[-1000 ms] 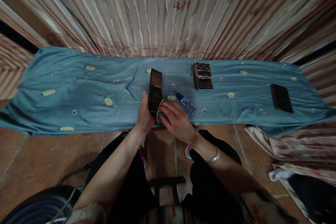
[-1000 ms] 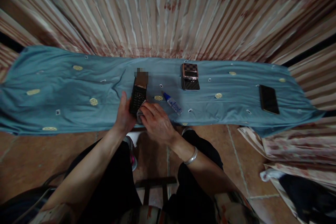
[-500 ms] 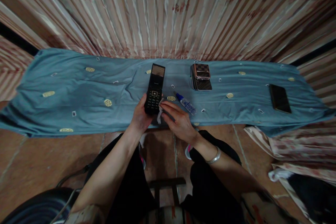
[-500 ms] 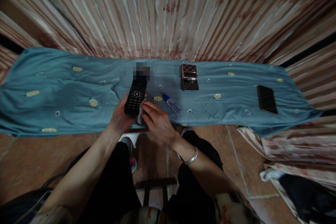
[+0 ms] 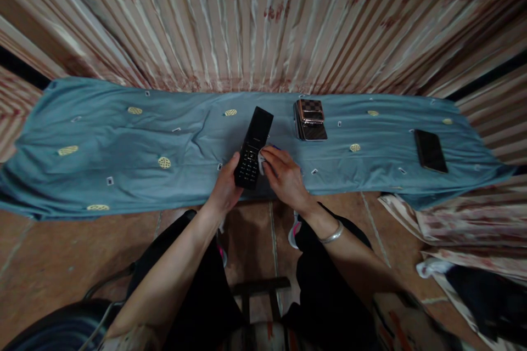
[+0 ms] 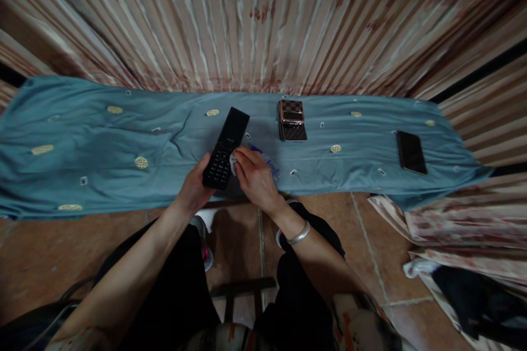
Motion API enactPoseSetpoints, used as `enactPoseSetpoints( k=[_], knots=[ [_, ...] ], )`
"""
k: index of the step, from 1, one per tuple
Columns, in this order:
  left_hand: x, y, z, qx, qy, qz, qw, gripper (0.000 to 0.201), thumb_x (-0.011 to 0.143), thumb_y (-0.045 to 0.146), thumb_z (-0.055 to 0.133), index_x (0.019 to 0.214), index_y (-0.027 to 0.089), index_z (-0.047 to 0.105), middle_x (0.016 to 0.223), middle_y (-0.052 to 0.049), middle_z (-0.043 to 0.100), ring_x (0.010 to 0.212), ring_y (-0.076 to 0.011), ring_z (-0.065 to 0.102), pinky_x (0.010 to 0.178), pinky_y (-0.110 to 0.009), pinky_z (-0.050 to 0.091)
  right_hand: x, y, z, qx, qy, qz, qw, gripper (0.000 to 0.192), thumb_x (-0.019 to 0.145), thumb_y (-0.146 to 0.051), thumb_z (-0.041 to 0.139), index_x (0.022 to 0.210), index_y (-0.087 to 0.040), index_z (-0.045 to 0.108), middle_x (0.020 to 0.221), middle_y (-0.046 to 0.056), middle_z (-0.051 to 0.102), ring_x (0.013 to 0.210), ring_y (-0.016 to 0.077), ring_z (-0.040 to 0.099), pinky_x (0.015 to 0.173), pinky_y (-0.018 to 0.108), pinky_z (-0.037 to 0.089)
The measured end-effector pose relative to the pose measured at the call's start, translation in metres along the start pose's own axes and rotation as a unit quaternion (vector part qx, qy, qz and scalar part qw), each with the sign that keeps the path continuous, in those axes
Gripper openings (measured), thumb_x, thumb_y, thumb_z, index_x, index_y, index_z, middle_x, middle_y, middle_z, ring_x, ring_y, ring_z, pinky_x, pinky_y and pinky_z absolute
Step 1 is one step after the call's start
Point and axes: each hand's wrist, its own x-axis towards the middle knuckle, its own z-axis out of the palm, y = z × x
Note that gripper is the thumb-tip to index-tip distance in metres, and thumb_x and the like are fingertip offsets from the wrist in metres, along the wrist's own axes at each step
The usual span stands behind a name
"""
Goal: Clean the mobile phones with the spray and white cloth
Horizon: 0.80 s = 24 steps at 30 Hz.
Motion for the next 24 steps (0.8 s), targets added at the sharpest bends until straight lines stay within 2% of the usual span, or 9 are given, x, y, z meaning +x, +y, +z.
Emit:
enactPoseSetpoints(
  k=[6, 11, 16, 21, 24],
  knots=[
    [-0.003, -0.011, -0.001, 0.049, -0.022, 0.001, 0.999, 0.032, 0.094, 0.043, 0.069, 0.091, 0.012, 0.074, 0.088, -0.009, 0.079, 0.095, -0.0233, 0.076, 0.086, -0.036, 0.063, 0.003, -0.004, 0.0, -0.032, 0.003, -0.022, 0.999, 0.035, 0.109, -0.025, 0.045, 0.128, -0.018, 0.073, 0.132, 0.016, 0.073, 0.124, 0.0281, 0.067, 0.111, 0.049, 0.055],
    [-0.004, -0.016, -0.002, 0.085, -0.026, 0.0, 0.996, 0.037, 0.091, 0.047, 0.073, 0.091, 0.01, 0.075, 0.085, -0.009, 0.078, 0.095, -0.0257, 0.076, 0.083, -0.036, 0.064, 0.004, -0.007, -0.002, -0.032, -0.013, -0.023, 0.999, 0.035, 0.109, -0.024, 0.045, 0.131, -0.02, 0.072, 0.133, 0.015, 0.072, 0.125, 0.0283, 0.067, 0.112, 0.05, 0.055],
    [-0.005, -0.012, 0.0, 0.082, -0.021, -0.012, 0.996, 0.037, 0.097, 0.046, 0.066, 0.094, 0.011, 0.075, 0.085, -0.009, 0.078, 0.091, -0.0228, 0.077, 0.079, -0.033, 0.066, 0.005, 0.0, -0.004, -0.051, 0.008, -0.039, 0.998, 0.035, 0.109, -0.025, 0.044, 0.131, -0.019, 0.072, 0.131, 0.014, 0.073, 0.122, 0.0271, 0.067, 0.109, 0.047, 0.056],
    [-0.008, -0.006, 0.001, 0.091, -0.012, -0.029, 0.995, 0.037, 0.101, 0.044, 0.061, 0.094, 0.01, 0.074, 0.085, -0.011, 0.079, 0.088, -0.0221, 0.079, 0.076, -0.032, 0.067, 0.009, 0.014, -0.006, -0.066, 0.035, -0.027, 0.997, 0.034, 0.108, -0.025, 0.046, 0.127, -0.017, 0.074, 0.13, 0.016, 0.072, 0.118, 0.0291, 0.067, 0.107, 0.05, 0.057],
    [-0.009, -0.006, 0.001, 0.097, -0.01, -0.037, 0.995, 0.039, 0.105, 0.039, 0.053, 0.093, 0.009, 0.074, 0.084, -0.011, 0.079, 0.083, -0.0204, 0.078, 0.074, -0.031, 0.067, 0.007, 0.012, -0.005, -0.057, 0.022, -0.027, 0.998, 0.035, 0.109, -0.025, 0.045, 0.128, -0.018, 0.073, 0.13, 0.016, 0.072, 0.118, 0.0293, 0.067, 0.106, 0.051, 0.057]
  ],
)
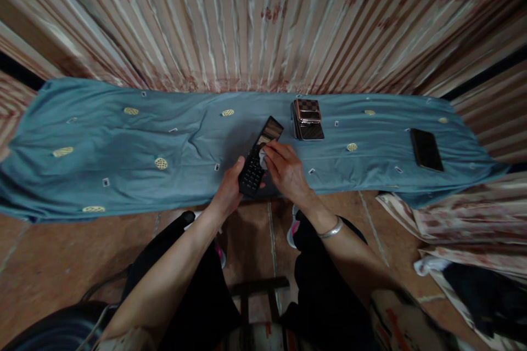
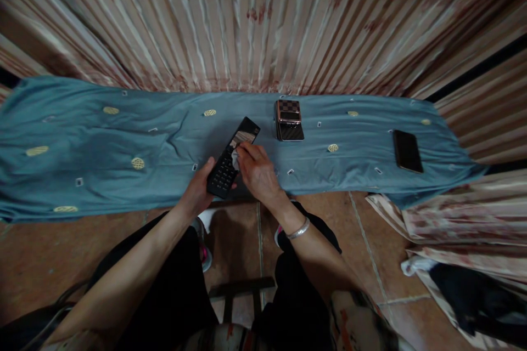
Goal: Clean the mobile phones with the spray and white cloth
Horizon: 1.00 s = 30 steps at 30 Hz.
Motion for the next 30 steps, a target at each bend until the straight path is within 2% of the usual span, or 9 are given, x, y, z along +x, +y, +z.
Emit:
enactPoseSetpoints(
  k=[5, 11, 14, 16, 19, 24, 30],
  knots=[
    [0.001, -0.004, -0.001, 0.004, 0.006, 0.003, 1.0, 0.036, 0.104, 0.038, 0.057, 0.093, 0.008, 0.075, 0.081, -0.01, 0.078, 0.072, -0.0181, 0.076, 0.068, -0.029, 0.067, -0.002, -0.008, 0.002, 0.012, -0.016, -0.015, 1.0, 0.038, 0.11, -0.026, 0.042, 0.131, -0.018, 0.072, 0.131, 0.016, 0.072, 0.123, 0.0289, 0.066, 0.109, 0.05, 0.056],
    [-0.004, -0.007, -0.001, 0.013, -0.056, -0.03, 0.998, 0.044, 0.099, 0.049, 0.065, 0.109, 0.008, 0.076, 0.089, -0.015, 0.081, 0.089, -0.0257, 0.081, 0.066, -0.028, 0.067, 0.009, 0.014, -0.002, -0.001, 0.014, 0.007, 1.0, 0.038, 0.109, -0.027, 0.044, 0.132, -0.02, 0.072, 0.133, 0.016, 0.072, 0.125, 0.0306, 0.064, 0.112, 0.054, 0.053],
    [-0.005, -0.008, 0.0, 0.024, -0.062, -0.03, 0.997, 0.05, 0.098, 0.055, 0.064, 0.109, 0.008, 0.076, 0.094, -0.016, 0.082, 0.091, -0.0269, 0.081, 0.062, -0.027, 0.065, 0.012, 0.02, -0.006, -0.023, 0.029, 0.011, 0.999, 0.037, 0.108, -0.025, 0.044, 0.132, -0.019, 0.072, 0.132, 0.015, 0.073, 0.122, 0.0302, 0.066, 0.112, 0.055, 0.054],
    [-0.004, -0.009, -0.001, 0.032, -0.059, -0.027, 0.997, 0.055, 0.096, 0.06, 0.064, 0.107, 0.008, 0.077, 0.093, -0.017, 0.082, 0.09, -0.0271, 0.081, 0.061, -0.026, 0.065, 0.011, 0.017, -0.007, -0.032, 0.026, 0.0, 0.999, 0.037, 0.108, -0.022, 0.044, 0.132, -0.018, 0.072, 0.132, 0.016, 0.072, 0.123, 0.0302, 0.065, 0.111, 0.054, 0.054],
    [0.0, -0.011, -0.004, 0.049, -0.046, -0.014, 0.998, 0.057, 0.095, 0.063, 0.064, 0.103, 0.007, 0.078, 0.085, -0.015, 0.08, 0.086, -0.0265, 0.08, 0.061, -0.027, 0.064, 0.006, 0.005, -0.005, -0.028, -0.01, -0.021, 0.999, 0.038, 0.107, -0.019, 0.044, 0.133, -0.017, 0.071, 0.136, 0.016, 0.07, 0.128, 0.0303, 0.063, 0.114, 0.054, 0.054],
    [0.004, -0.013, -0.01, 0.056, -0.022, 0.009, 0.998, 0.051, 0.093, 0.059, 0.068, 0.1, 0.01, 0.078, 0.071, -0.008, 0.076, 0.079, -0.0247, 0.078, 0.063, -0.028, 0.064, 0.0, -0.013, -0.003, -0.005, -0.071, -0.034, 0.997, 0.039, 0.106, -0.014, 0.044, 0.137, -0.021, 0.068, 0.14, 0.014, 0.068, 0.131, 0.0277, 0.062, 0.117, 0.051, 0.053],
    [0.001, -0.011, -0.007, 0.071, -0.038, 0.017, 0.997, 0.054, 0.091, 0.063, 0.069, 0.101, 0.01, 0.078, 0.079, -0.01, 0.078, 0.084, -0.0259, 0.078, 0.064, -0.029, 0.064, 0.003, -0.007, -0.007, -0.016, -0.054, -0.025, 0.998, 0.037, 0.107, -0.018, 0.045, 0.134, -0.021, 0.07, 0.137, 0.015, 0.068, 0.129, 0.0294, 0.063, 0.115, 0.054, 0.054]
  ],
)
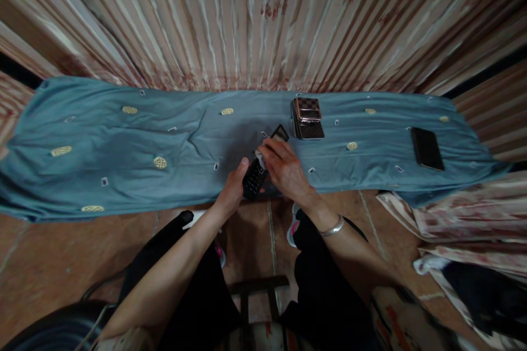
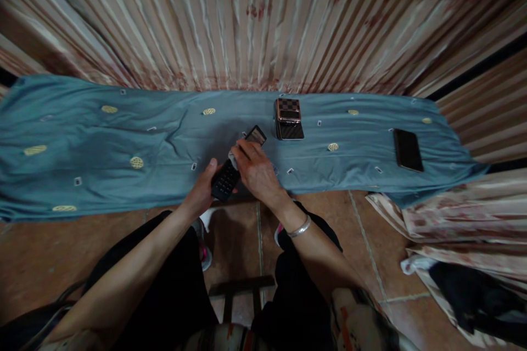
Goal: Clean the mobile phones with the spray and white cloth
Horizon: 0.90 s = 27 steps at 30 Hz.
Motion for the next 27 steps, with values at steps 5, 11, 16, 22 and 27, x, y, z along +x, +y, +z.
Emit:
enactPoseSetpoints(
  k=[5, 11, 16, 22, 27],
  knots=[
    [0.001, -0.001, -0.001, -0.005, 0.007, -0.003, 1.0, 0.053, 0.091, 0.063, 0.068, 0.097, 0.011, 0.078, 0.076, -0.009, 0.077, 0.08, -0.024, 0.077, 0.063, -0.028, 0.063, -0.003, -0.004, 0.003, 0.01, 0.002, -0.005, 1.0, 0.038, 0.107, -0.017, 0.043, 0.134, -0.02, 0.07, 0.138, 0.014, 0.068, 0.129, 0.0285, 0.063, 0.115, 0.051, 0.054],
    [0.002, 0.001, 0.001, -0.031, 0.012, -0.011, 0.999, 0.052, 0.096, 0.061, 0.062, 0.098, 0.011, 0.078, 0.082, -0.011, 0.078, 0.088, -0.026, 0.077, 0.07, -0.031, 0.065, -0.003, -0.003, 0.004, 0.01, 0.017, -0.006, 1.0, 0.038, 0.109, -0.02, 0.041, 0.132, -0.021, 0.071, 0.135, 0.013, 0.069, 0.127, 0.0284, 0.063, 0.115, 0.052, 0.053],
    [0.0, 0.005, 0.005, -0.071, 0.011, -0.022, 0.997, 0.053, 0.1, 0.059, 0.056, 0.104, 0.011, 0.078, 0.086, -0.011, 0.079, 0.091, -0.0262, 0.077, 0.075, -0.033, 0.065, -0.005, -0.001, 0.006, -0.002, 0.02, -0.008, 1.0, 0.038, 0.109, -0.021, 0.041, 0.132, -0.022, 0.071, 0.134, 0.013, 0.07, 0.124, 0.0273, 0.064, 0.112, 0.047, 0.056],
    [0.001, 0.009, 0.008, -0.123, -0.005, -0.035, 0.992, 0.058, 0.101, 0.062, 0.053, 0.108, 0.01, 0.077, 0.089, -0.012, 0.079, 0.09, -0.0268, 0.077, 0.077, -0.035, 0.062, -0.007, -0.013, 0.008, 0.003, 0.01, -0.027, 1.0, 0.038, 0.109, -0.018, 0.042, 0.135, -0.018, 0.069, 0.134, 0.014, 0.07, 0.126, 0.0268, 0.063, 0.113, 0.046, 0.054],
    [0.003, 0.012, 0.005, -0.125, 0.023, -0.031, 0.991, 0.056, 0.101, 0.061, 0.052, 0.091, 0.011, 0.076, 0.081, -0.008, 0.077, 0.082, -0.0218, 0.076, 0.072, -0.029, 0.059, -0.012, -0.034, 0.008, 0.02, -0.028, -0.053, 0.998, 0.039, 0.107, -0.014, 0.042, 0.136, -0.017, 0.069, 0.136, 0.014, 0.069, 0.126, 0.0262, 0.063, 0.113, 0.044, 0.055]
  ],
)
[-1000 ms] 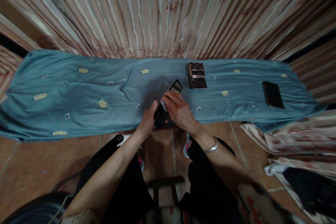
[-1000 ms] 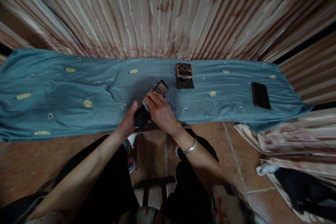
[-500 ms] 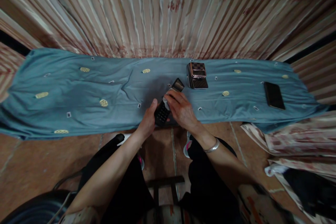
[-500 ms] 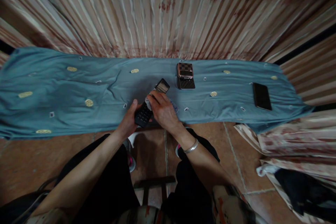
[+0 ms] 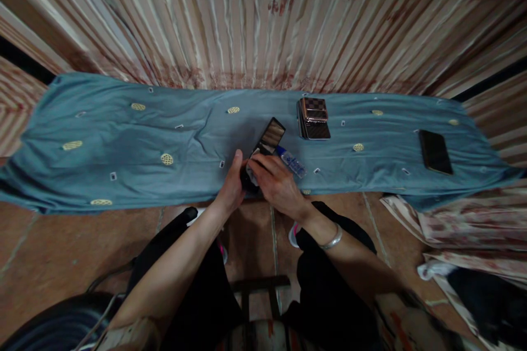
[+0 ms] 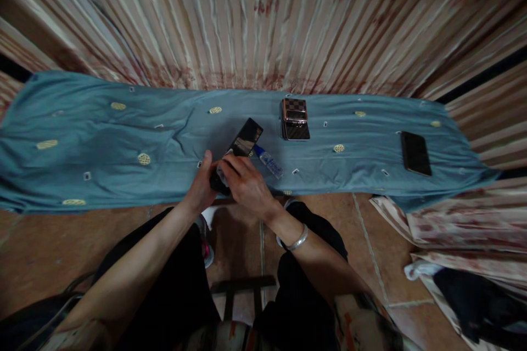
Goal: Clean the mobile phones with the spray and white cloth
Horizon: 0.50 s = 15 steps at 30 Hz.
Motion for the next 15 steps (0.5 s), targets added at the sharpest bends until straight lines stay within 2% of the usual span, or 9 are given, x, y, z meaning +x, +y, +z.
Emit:
enactPoseSetpoints(
  k=[4, 8, 13, 15],
  knots=[
    [0.003, 0.002, -0.004, 0.006, 0.013, -0.005, 1.0, 0.06, 0.097, 0.07, 0.054, 0.088, 0.014, 0.074, 0.074, -0.006, 0.074, 0.075, -0.0189, 0.074, 0.062, -0.024, 0.056, -0.004, -0.014, 0.002, 0.007, -0.009, -0.039, 0.999, 0.039, 0.107, -0.014, 0.044, 0.137, -0.011, 0.067, 0.136, 0.018, 0.069, 0.126, 0.0267, 0.062, 0.113, 0.043, 0.056],
    [0.005, 0.003, -0.007, 0.017, 0.015, -0.017, 1.0, 0.065, 0.094, 0.076, 0.052, 0.09, 0.014, 0.075, 0.073, -0.007, 0.075, 0.072, -0.0195, 0.075, 0.055, -0.023, 0.054, -0.007, -0.018, 0.004, 0.01, -0.017, -0.052, 0.998, 0.039, 0.107, -0.014, 0.044, 0.139, -0.013, 0.066, 0.138, 0.017, 0.068, 0.128, 0.0262, 0.062, 0.114, 0.044, 0.056],
    [0.003, 0.011, -0.006, -0.006, 0.02, -0.038, 0.999, 0.074, 0.104, 0.067, 0.031, 0.099, 0.01, 0.077, 0.079, -0.013, 0.077, 0.079, -0.0228, 0.077, 0.061, -0.027, 0.058, -0.008, -0.017, 0.003, 0.009, -0.014, -0.055, 0.998, 0.037, 0.106, -0.013, 0.045, 0.136, -0.015, 0.068, 0.134, 0.015, 0.071, 0.125, 0.0254, 0.065, 0.118, 0.048, 0.052],
    [0.002, 0.014, -0.006, -0.012, 0.017, -0.039, 0.999, 0.075, 0.104, 0.067, 0.03, 0.102, 0.008, 0.077, 0.082, -0.015, 0.078, 0.081, -0.0244, 0.078, 0.065, -0.029, 0.06, -0.009, -0.016, 0.001, 0.007, -0.01, -0.052, 0.999, 0.037, 0.106, -0.013, 0.046, 0.136, -0.016, 0.068, 0.134, 0.014, 0.071, 0.124, 0.0252, 0.065, 0.117, 0.047, 0.054]
  ],
)
